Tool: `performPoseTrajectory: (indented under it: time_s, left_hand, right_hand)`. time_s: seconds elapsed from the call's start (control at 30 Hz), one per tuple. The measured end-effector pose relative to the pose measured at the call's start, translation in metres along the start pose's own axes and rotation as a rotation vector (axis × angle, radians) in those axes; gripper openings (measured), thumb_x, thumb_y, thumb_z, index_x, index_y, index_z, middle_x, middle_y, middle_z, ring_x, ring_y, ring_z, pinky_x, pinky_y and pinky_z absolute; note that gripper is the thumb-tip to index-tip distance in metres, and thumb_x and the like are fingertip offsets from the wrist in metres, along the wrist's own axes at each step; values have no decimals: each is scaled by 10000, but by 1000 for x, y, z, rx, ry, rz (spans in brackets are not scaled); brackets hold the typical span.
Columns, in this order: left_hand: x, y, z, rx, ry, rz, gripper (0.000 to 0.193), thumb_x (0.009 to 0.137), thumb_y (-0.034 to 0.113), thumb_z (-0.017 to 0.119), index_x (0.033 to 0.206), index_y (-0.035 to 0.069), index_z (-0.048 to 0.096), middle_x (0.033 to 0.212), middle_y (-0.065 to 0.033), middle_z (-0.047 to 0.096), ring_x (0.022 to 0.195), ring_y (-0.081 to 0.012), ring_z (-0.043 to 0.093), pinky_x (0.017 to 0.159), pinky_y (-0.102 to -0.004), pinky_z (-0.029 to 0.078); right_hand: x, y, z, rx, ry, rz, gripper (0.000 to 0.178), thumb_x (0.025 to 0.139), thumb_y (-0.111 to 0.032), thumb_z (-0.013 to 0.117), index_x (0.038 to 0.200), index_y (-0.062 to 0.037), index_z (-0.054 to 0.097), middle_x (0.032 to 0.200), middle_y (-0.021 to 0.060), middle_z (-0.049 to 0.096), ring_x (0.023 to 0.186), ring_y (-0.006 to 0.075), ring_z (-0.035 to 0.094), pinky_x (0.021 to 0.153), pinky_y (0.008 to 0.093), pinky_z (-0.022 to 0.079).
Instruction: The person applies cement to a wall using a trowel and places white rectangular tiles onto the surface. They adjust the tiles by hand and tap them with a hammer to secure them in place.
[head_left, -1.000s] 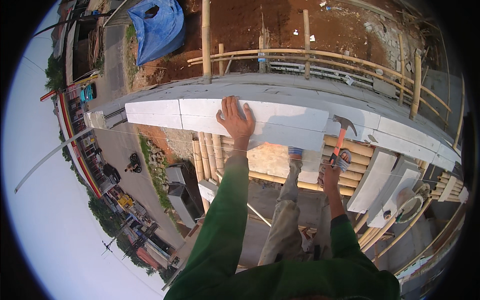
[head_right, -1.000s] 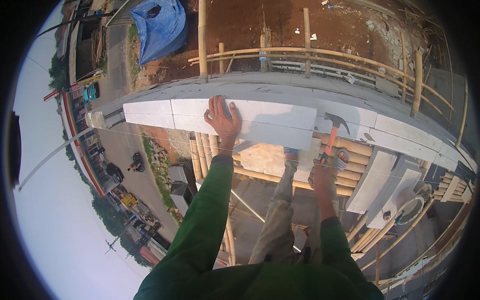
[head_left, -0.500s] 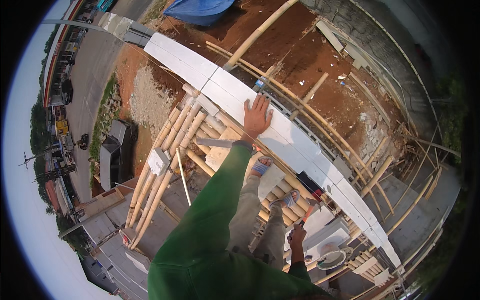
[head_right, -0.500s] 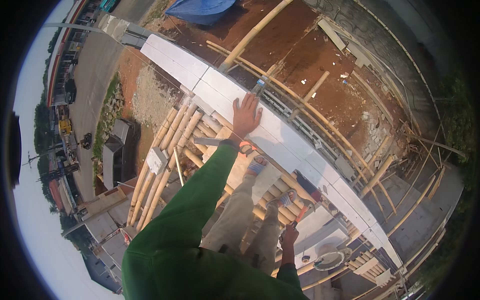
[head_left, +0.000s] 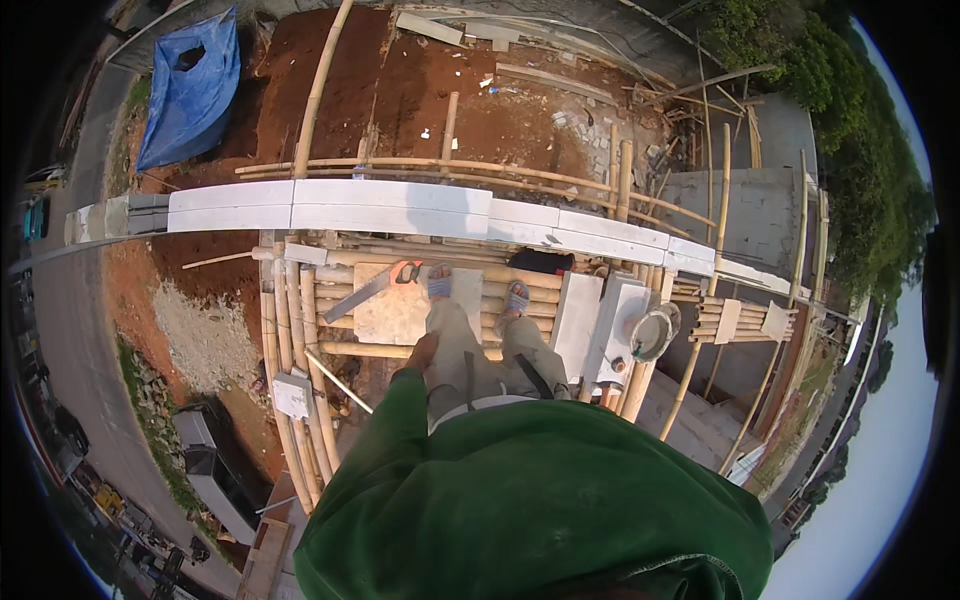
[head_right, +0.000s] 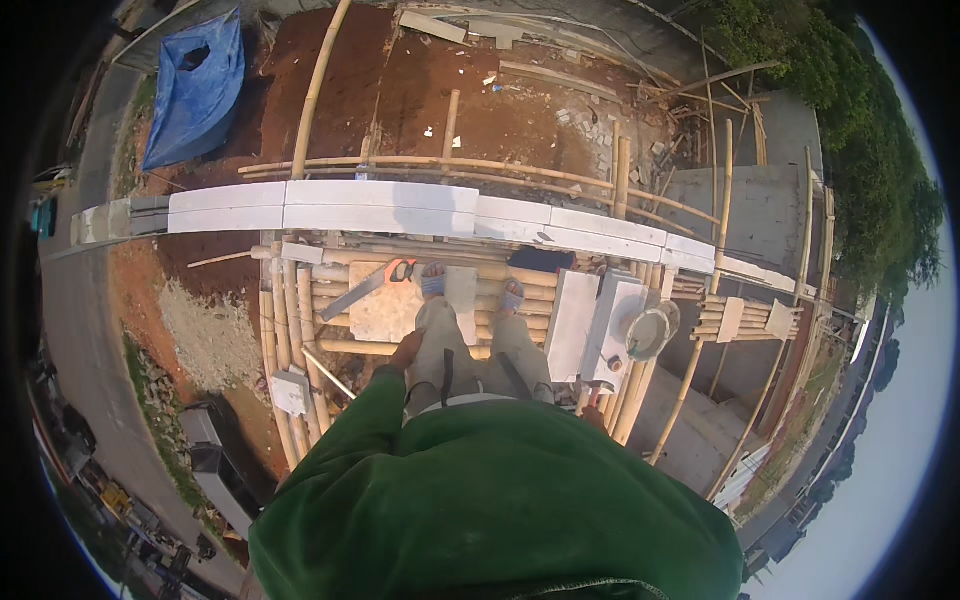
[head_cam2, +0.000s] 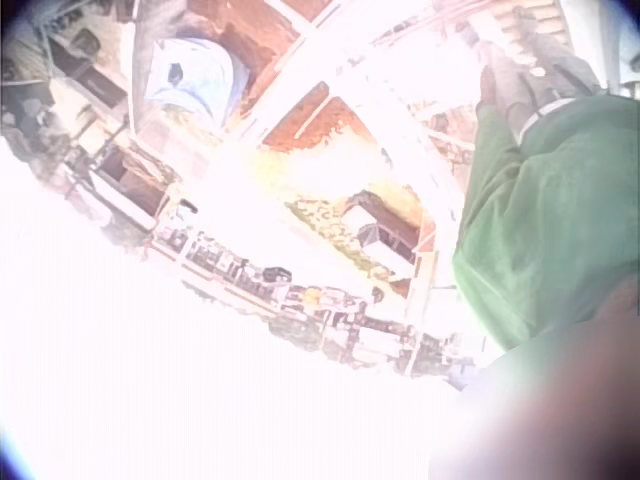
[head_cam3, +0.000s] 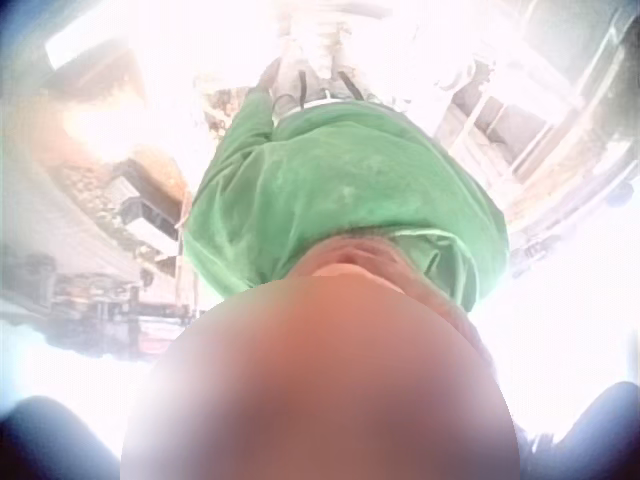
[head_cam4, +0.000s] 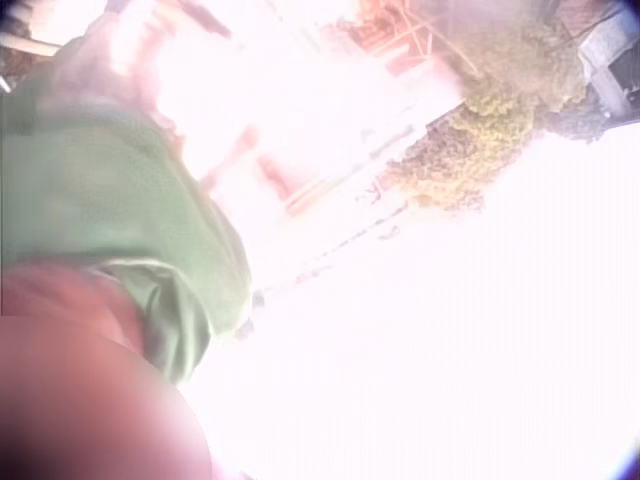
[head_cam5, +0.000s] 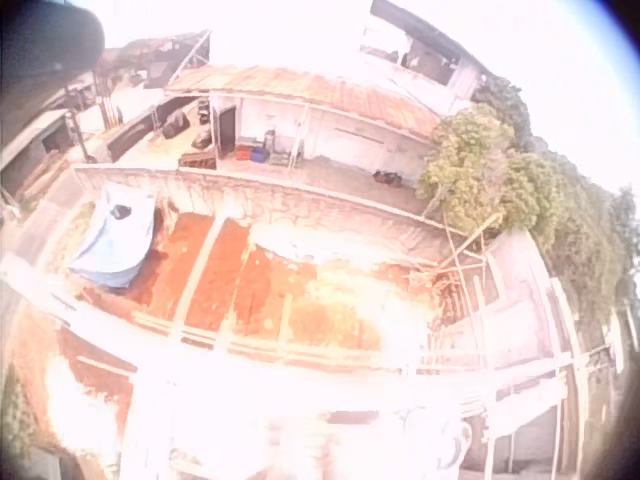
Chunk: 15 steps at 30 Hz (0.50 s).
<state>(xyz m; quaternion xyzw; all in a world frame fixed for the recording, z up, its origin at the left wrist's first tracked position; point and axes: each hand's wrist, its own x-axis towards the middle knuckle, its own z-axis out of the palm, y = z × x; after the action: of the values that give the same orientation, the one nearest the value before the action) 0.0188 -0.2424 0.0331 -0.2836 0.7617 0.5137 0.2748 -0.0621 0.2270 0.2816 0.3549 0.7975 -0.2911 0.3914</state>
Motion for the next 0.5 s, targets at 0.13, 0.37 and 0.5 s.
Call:
performPoseTrajectory:
  time_s: [0.13,0.37,0.5]
  left_hand:
    - [-10,-38,-46,416,-198,195,311,980,237,508,1002,63,765,985,-197,755,947,-360,735,840,-511,568]
    - [44,22,-188,814,-202,83,112,920,178,627,908,101,707,824,-119,715,742,-307,716,650,-471,571]
    - [83,111,-218,1055,-284,331,202,966,207,608,1056,44,686,935,-109,672,831,-272,666,641,-487,557]
  right_hand:
    - [-16,58,42,172,80,113,209,990,-259,623,833,-126,584,623,12,549,498,176,546,435,367,436]
    - [-25,162,151,428,108,305,213,1015,-280,610,872,-122,612,672,26,606,572,187,612,488,382,474]
    - [1,196,204,555,100,364,220,1029,-293,602,895,-120,627,700,35,638,615,193,649,519,390,496]
